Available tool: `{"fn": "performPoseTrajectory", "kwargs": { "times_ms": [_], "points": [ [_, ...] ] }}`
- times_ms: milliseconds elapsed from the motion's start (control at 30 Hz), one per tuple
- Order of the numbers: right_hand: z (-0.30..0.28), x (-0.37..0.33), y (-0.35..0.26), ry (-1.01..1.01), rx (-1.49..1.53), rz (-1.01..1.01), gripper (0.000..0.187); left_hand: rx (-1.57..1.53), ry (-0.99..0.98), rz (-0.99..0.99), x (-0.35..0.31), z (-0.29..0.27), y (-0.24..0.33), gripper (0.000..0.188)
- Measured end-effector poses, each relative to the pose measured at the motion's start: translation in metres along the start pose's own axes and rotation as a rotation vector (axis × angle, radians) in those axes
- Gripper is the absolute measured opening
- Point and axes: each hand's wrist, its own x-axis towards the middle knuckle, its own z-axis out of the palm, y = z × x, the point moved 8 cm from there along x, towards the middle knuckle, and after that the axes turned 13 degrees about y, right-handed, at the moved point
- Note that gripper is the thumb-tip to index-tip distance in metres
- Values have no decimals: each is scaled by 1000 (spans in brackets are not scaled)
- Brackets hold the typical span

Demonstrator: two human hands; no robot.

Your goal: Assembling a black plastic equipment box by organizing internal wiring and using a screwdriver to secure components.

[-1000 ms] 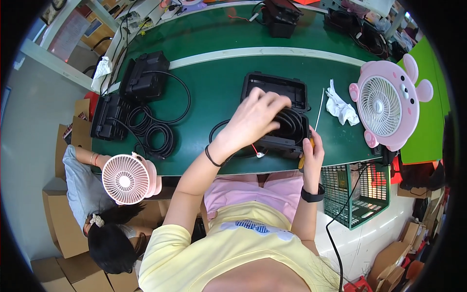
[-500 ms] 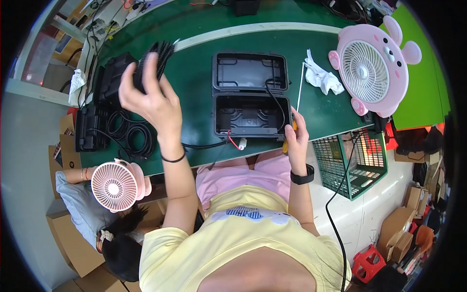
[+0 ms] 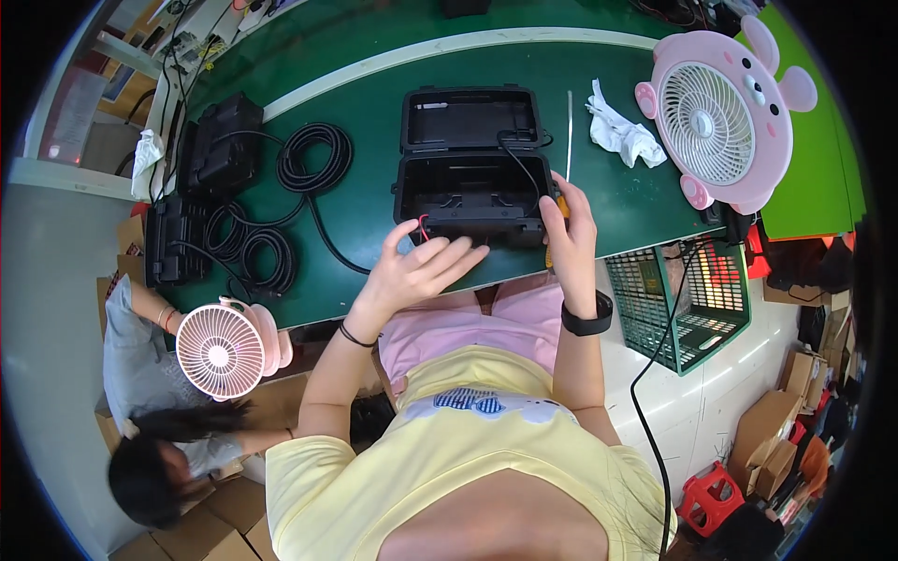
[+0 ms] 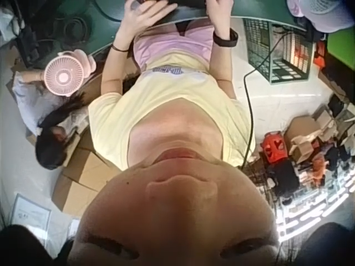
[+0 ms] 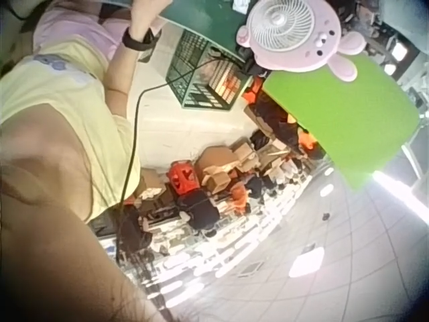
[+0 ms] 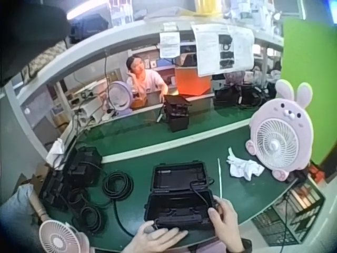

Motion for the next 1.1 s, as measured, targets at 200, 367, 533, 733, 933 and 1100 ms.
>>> {"fn": "performPoseTrajectory", "kwargs": {
  "times_ms": [200,367,533,733,933,1100],
  "points": [
    [11,10,-7,-123,5,51,47,-312,402,-448,12,-36,-58,22],
    [13,2,14,-111,103,87,49,-214,-36,-793,37,-8,-89,26],
    [9,-9,14,-131,223,92,50,-385,-205,-540,63,3,-68,24],
    [3,-16,19,-187,324,128,53,-678,-295,-553,83,44,-25,55],
    [-10,2,33,-231,278,111,41,-536,-564,-419,66,52,2,81],
    [-6,67,-11,73,-11,-184,30,-319,-551,-254,50,55,28,59]
  ]
}}
